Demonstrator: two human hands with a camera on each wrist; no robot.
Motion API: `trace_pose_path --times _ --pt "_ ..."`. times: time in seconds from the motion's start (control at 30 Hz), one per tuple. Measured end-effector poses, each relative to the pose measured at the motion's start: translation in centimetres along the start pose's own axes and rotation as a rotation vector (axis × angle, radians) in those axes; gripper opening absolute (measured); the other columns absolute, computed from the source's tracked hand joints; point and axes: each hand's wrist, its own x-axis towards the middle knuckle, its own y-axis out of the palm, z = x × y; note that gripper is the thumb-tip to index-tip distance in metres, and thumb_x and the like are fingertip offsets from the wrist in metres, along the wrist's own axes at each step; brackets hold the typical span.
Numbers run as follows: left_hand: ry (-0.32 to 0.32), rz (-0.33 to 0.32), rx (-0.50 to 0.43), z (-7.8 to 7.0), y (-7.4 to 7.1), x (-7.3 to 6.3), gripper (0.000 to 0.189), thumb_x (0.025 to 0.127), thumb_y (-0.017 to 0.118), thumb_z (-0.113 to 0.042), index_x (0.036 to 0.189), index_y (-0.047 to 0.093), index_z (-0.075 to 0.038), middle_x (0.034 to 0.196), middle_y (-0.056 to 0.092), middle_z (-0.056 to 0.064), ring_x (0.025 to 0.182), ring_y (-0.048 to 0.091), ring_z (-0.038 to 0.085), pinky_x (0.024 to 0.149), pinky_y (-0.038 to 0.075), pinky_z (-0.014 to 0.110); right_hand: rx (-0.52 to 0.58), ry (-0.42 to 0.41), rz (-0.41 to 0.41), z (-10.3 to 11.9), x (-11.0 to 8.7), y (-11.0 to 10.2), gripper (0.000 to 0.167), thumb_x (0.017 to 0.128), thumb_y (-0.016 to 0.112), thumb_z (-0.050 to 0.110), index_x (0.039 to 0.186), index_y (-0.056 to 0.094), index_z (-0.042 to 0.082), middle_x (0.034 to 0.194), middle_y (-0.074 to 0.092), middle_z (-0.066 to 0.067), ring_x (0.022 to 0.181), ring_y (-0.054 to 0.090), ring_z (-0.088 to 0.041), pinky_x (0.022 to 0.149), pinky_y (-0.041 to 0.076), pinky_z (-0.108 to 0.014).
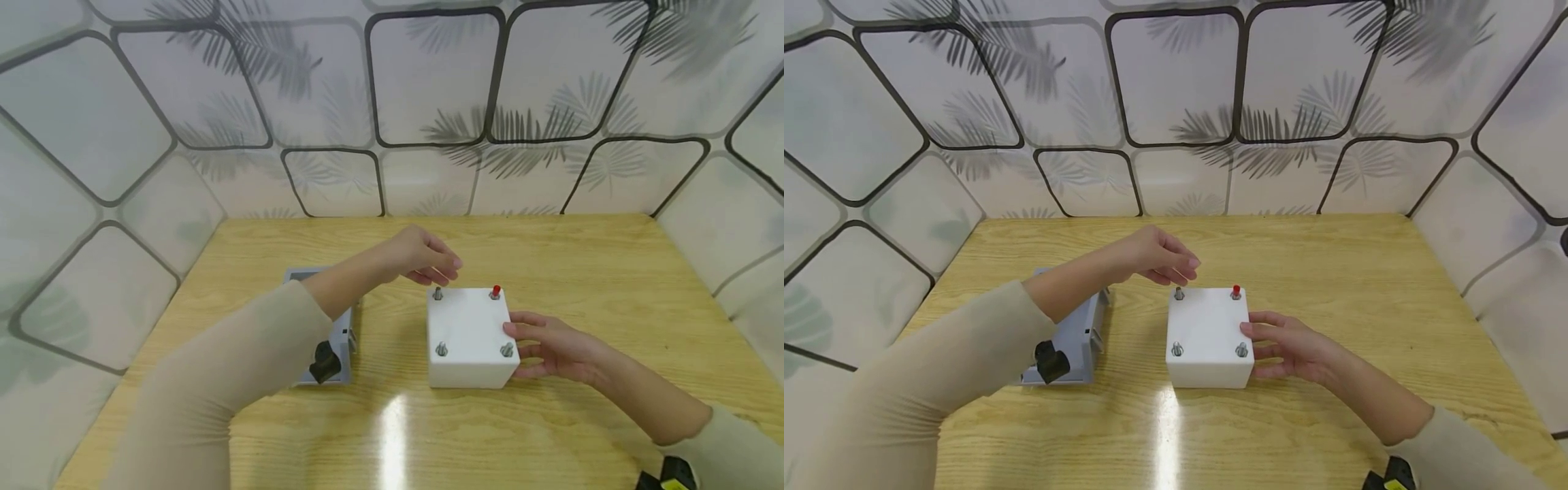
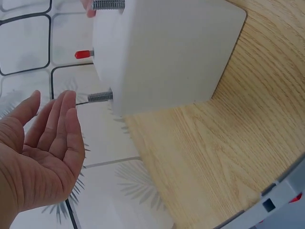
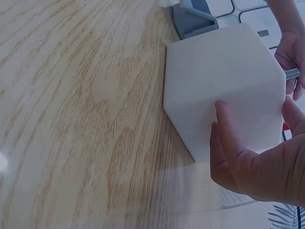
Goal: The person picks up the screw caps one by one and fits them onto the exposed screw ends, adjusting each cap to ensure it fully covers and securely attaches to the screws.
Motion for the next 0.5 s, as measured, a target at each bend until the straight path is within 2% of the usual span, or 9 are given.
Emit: trace_pose_path --times 0.13,0.37,0.5 --pt "0.003 0.012 0.004 0.3 -0.2 -0.3 0.019 0.087 0.068 -0.017 0.103 0.072 -0.007 0.093 0.073 0.007 0.082 0.07 0.017 0.084 0.056 0.036 0.003 -0.003 -0.002 -0.1 0.0 0.0 0.071 0.095 0.057 0.033 0.147 0.018 0.004 0.114 0.054 -0.007 0.1 0.058 -0.022 0.083 0.056 -0.043" --pt "0.012 0.003 0.016 0.4 -0.8 -0.7 0.021 0.086 0.07 -0.019 0.104 0.072 -0.007 0.095 0.073 0.006 0.085 0.07 0.018 0.073 0.057 0.028 0.002 -0.006 -0.003 -0.1 0.0 0.0 0.07 0.095 0.057 0.032 0.146 0.02 0.005 0.114 0.054 -0.007 0.099 0.059 -0.022 0.082 0.057 -0.042" --pt "0.015 -0.008 0.026 0.3 -1.2 -1.0 0.024 0.087 0.07 -0.02 0.106 0.071 -0.006 0.096 0.072 0.007 0.086 0.07 0.017 0.08 0.057 0.033 -0.002 -0.011 0.014 0.0 -0.1 -0.1 0.069 0.095 0.056 0.032 0.146 0.019 0.004 0.113 0.055 -0.006 0.1 0.06 -0.021 0.083 0.057 -0.042"
